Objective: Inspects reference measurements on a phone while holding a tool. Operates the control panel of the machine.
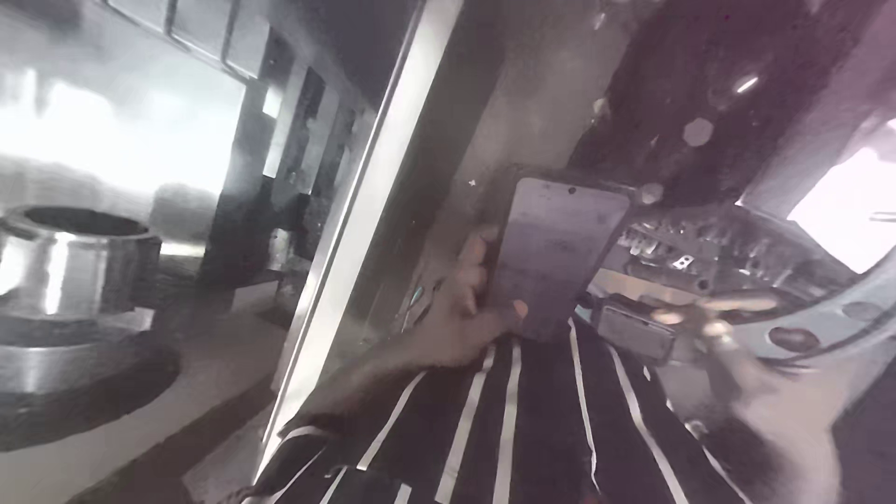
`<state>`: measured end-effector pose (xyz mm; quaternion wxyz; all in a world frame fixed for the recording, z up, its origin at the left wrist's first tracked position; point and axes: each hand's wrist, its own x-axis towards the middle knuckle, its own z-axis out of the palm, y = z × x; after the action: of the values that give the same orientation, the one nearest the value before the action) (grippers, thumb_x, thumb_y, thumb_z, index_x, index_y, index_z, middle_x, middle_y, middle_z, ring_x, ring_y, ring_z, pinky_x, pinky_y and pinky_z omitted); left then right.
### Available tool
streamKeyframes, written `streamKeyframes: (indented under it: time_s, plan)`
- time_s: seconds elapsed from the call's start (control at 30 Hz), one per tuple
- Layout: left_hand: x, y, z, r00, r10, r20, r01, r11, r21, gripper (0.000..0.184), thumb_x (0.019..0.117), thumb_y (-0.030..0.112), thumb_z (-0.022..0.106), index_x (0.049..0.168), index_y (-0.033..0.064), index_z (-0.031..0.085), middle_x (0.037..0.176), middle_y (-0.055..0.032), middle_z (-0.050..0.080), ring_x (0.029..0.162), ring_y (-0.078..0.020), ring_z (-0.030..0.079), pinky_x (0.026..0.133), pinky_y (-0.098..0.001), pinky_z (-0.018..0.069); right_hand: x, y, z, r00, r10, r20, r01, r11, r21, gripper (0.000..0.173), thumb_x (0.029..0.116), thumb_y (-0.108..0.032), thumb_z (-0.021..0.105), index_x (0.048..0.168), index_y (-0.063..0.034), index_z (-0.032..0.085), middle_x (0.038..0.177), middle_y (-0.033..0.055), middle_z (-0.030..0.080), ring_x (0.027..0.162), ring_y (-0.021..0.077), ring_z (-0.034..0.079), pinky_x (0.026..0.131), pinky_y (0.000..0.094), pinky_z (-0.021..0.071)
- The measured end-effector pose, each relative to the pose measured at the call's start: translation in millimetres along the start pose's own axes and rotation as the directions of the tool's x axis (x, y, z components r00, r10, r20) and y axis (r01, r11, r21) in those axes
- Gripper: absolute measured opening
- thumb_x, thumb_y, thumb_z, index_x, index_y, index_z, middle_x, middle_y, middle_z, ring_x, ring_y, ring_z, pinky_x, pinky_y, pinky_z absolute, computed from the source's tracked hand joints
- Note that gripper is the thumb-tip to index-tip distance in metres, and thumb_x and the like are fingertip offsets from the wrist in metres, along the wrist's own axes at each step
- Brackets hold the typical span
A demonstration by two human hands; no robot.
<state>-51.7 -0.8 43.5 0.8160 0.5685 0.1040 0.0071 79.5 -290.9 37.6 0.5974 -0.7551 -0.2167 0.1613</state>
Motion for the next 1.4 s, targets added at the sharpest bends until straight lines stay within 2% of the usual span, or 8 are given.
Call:
streamKeyframes:
  time_s: [0.13,0.33,0.63,0.73,0.87,1.13,1.2,1.4]
  plan:
    - [5.2,-13.5,55.7,1.000,0.009,0.009,-0.009,1.000,-0.003,0.062,0.0909,0.002,0.062,0.145,0.0143,0.034,0.116,0.0024,0.065,0.094,-0.0059,0.068,0.076,-0.0260,0.0616,-15.3,9.0,-48.4,0.999,-0.049,0.013,0.049,0.997,0.053,0.029,0.0942,-0.029,0.074,0.121,-0.0279,0.063,0.104,-0.0102,0.075,0.087,0.0098,0.075,0.078,0.0285,0.0650]
    - [23.1,-38.4,126.8,0.998,0.036,0.050,-0.038,0.998,0.050,0.068,0.0896,0.004,0.063,0.149,0.0133,0.031,0.122,-0.0003,0.065,0.104,-0.0099,0.068,0.085,-0.0321,0.0614,-46.1,33.8,-113.9,0.996,-0.054,-0.076,0.064,0.989,0.135,0.030,0.0943,-0.030,0.074,0.122,-0.0258,0.063,0.104,-0.0085,0.075,0.086,0.0102,0.074,0.077,0.0276,0.0647]
    - [40.8,-54.2,183.1,0.994,0.069,0.085,-0.083,0.982,0.170,0.076,0.0840,-0.005,0.066,0.149,0.0071,0.027,0.123,-0.0052,0.063,0.107,-0.0130,0.068,0.087,-0.0341,0.0622,-59.8,54.7,-169.5,0.992,-0.066,-0.106,0.079,0.989,0.126,0.029,0.0942,-0.030,0.073,0.122,-0.0279,0.064,0.104,-0.0110,0.076,0.087,0.0076,0.074,0.076,0.0259,0.0641]
    - [43.4,-55.1,186.1,0.992,0.097,0.075,-0.114,0.955,0.275,0.084,0.0834,0.000,0.073,0.152,0.0033,0.024,0.124,-0.0068,0.064,0.107,-0.0129,0.068,0.087,-0.0338,0.0630,-55.6,54.3,-171.4,0.993,-0.069,-0.099,0.085,0.982,0.169,0.028,0.0941,-0.027,0.073,0.121,-0.0272,0.065,0.103,-0.0099,0.076,0.086,0.0082,0.075,0.075,0.0255,0.0644]
    - [44.3,-46.9,180.8,0.997,0.067,0.039,-0.076,0.942,0.327,0.097,0.0795,0.004,0.083,0.154,0.0054,0.021,0.128,-0.0056,0.063,0.109,-0.0118,0.068,0.089,-0.0319,0.0627,-45.9,58.6,-162.2,0.991,-0.088,-0.097,0.108,0.969,0.223,0.030,0.0930,-0.028,0.075,0.122,-0.0258,0.065,0.104,-0.0070,0.076,0.085,0.0115,0.075,0.075,0.0285,0.0653]
    - [44.9,-29.0,143.3,0.992,0.067,-0.107,-0.010,0.887,0.461,0.100,0.0742,0.019,0.090,0.153,0.0074,0.029,0.124,-0.0035,0.066,0.106,-0.0099,0.069,0.088,-0.0313,0.0633,-19.4,48.9,-118.4,0.990,-0.095,-0.108,0.117,0.966,0.231,0.031,0.0918,-0.030,0.077,0.120,-0.0272,0.065,0.102,-0.0093,0.075,0.083,0.0099,0.074,0.073,0.0272,0.0650]
    - [44.1,-21.1,131.5,0.995,0.050,-0.081,-0.011,0.907,0.421,0.099,0.0755,0.023,0.089,0.152,0.0068,0.028,0.124,-0.0025,0.065,0.105,-0.0087,0.068,0.087,-0.0293,0.0624,-13.6,45.9,-108.2,0.989,-0.103,-0.105,0.124,0.967,0.221,0.030,0.0927,-0.030,0.076,0.121,-0.0277,0.065,0.103,-0.0096,0.075,0.085,0.0096,0.074,0.075,0.0275,0.0650]
    - [41.8,-11.3,93.6,0.998,0.058,0.014,-0.060,0.971,0.233,0.077,0.0885,0.014,0.075,0.151,0.0106,0.031,0.117,-0.0023,0.068,0.098,-0.0105,0.070,0.081,-0.0305,0.0633,-4.0,34.2,-86.2,0.992,-0.081,-0.095,0.096,0.980,0.173,0.032,0.0926,-0.032,0.076,0.122,-0.0263,0.064,0.104,-0.0084,0.076,0.087,0.0110,0.075,0.077,0.0287,0.0649]
